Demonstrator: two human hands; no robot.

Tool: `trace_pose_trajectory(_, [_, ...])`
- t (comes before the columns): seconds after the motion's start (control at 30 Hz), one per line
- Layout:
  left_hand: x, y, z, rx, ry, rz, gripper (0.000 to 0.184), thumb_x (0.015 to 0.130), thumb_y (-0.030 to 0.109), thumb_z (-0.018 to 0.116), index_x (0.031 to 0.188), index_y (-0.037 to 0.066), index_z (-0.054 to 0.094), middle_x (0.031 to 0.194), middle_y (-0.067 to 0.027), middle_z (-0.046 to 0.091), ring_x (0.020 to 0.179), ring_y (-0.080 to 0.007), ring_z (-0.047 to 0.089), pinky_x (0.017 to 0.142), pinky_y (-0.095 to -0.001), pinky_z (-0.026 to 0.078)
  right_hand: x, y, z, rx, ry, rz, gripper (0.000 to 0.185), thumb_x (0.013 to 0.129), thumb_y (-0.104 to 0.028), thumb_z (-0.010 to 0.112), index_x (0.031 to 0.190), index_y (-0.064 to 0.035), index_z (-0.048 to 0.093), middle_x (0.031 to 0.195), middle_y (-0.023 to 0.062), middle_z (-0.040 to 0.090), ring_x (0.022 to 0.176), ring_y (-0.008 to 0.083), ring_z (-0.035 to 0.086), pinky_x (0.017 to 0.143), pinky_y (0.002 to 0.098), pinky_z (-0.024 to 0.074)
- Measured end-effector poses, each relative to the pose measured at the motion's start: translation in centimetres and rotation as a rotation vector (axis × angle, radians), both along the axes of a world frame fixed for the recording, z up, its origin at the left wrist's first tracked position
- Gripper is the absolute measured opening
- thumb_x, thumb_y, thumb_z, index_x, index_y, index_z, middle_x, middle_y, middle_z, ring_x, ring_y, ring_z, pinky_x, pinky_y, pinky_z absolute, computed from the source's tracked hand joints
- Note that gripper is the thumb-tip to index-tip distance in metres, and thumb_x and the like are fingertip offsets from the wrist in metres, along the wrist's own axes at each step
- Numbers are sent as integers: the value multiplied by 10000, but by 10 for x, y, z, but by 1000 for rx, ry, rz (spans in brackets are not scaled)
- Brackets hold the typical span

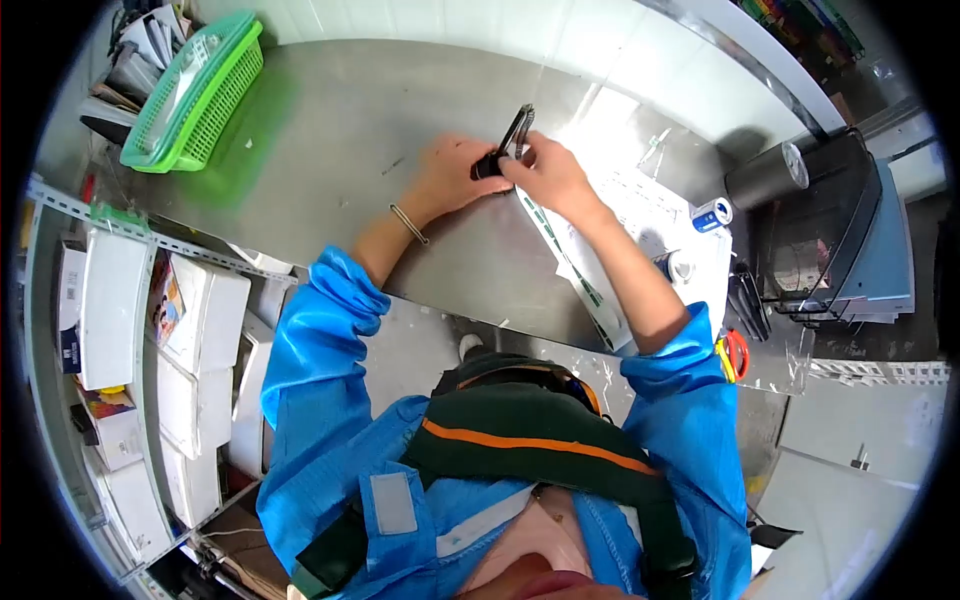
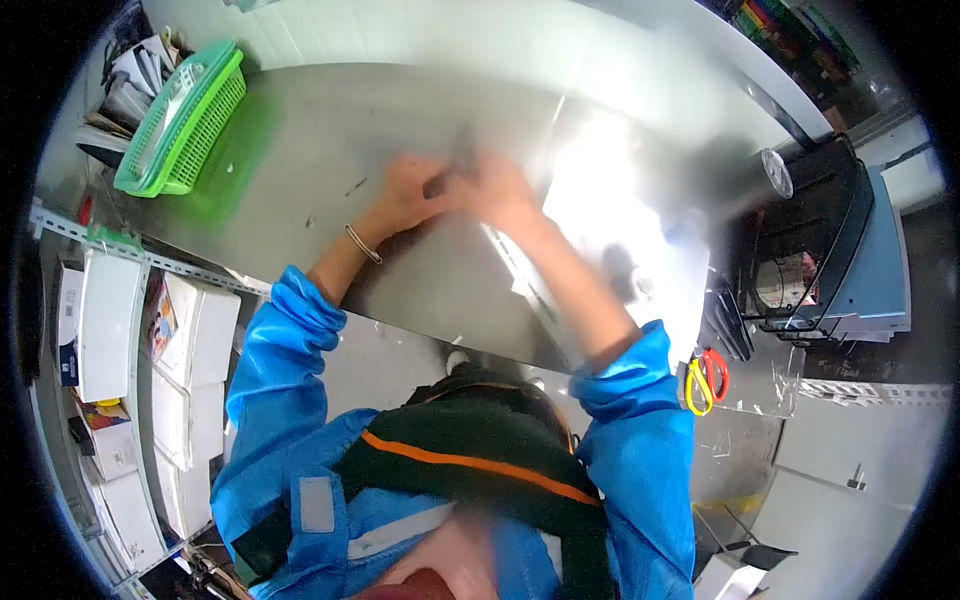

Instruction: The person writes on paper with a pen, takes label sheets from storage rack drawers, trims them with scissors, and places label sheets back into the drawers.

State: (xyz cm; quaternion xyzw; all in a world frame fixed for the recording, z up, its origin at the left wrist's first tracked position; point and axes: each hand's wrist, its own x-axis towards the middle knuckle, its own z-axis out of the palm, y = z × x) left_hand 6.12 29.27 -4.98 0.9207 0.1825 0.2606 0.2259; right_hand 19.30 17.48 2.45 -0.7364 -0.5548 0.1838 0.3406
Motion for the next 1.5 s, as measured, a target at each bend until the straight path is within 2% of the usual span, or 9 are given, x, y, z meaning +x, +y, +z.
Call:
trace_pose_trajectory(0.07, [0,-2,-4,-5,-19,12,440,672,436,695,993,143,622,964,-43,620,973,-269,496,835,-408,376,1,14,-5,-222,-42,3,316,789,-253,608,933,27,592,740,161,618,676,257,605,624,322,468])
trace_pose_trajectory(0.23, [8,-1,-23,-46,-61,99,487,634,463,707,1007,160,623,1006,-26,616,1002,-265,482,846,-427,355,10,35,0,514,-153,-123,291,820,-265,605,785,20,562,651,93,580,542,210,537,527,322,432])
trace_pose_trajectory(0.5, [8,0,-20,-74,-117,77,478,636,426,710,1004,131,630,1005,-56,618,963,-277,505,851,-403,374,66,-132,93,114,1336,313,298,791,-270,595,697,-16,472,509,64,413,422,136,377,372,282,283])
trace_pose_trajectory(0.73, [6,-3,-7,-50,-75,55,497,663,421,695,1032,97,620,1014,-102,614,970,-300,532,859,-392,409,52,-266,122,-871,106,188,454,733,-52,655,1162,-51,509,849,103,621,682,197,614,573,298,460])
trace_pose_trajectory(0.93, [14,-4,-3,-144,125,155,466,735,381,674,1076,73,594,1024,-126,605,935,-281,558,837,-379,425,65,-330,71,-716,-1016,-221,521,709,54,529,1209,-56,431,899,145,581,757,309,588,665,375,487])
trace_pose_trajectory(1.07, [18,-67,52,367,-216,324,342,766,225,678,1046,44,603,976,-114,618,889,-258,583,788,-341,455,108,-336,68,58,-510,-384,289,756,37,580,1020,-35,488,809,94,560,657,211,582,551,305,491])
trace_pose_trajectory(1.13, [8,-144,90,-128,-279,185,251,780,91,646,1023,47,605,975,-108,622,906,-245,598,796,-309,466,123,-339,34,429,279,-624,196,789,9,601,943,-53,497,750,59,539,612,164,568,487,262,478])
trace_pose_trajectory(1.23, [30,-246,76,-34,-116,-647,201,768,56,636,968,37,624,991,-98,612,888,-213,607,735,-304,520,110,-293,10,694,968,-737,170,829,-40,589,805,-145,457,662,-46,460,449,36,337,390,196,355])
trace_pose_trajectory(1.5, [109,-313,-7,106,19,-650,483,727,315,648,1105,44,520,1160,-133,482,1156,-308,404,995,-442,292,90,-288,-68,377,532,-760,208,882,-176,547,995,-1,558,726,47,570,610,106,528,597,237,441])
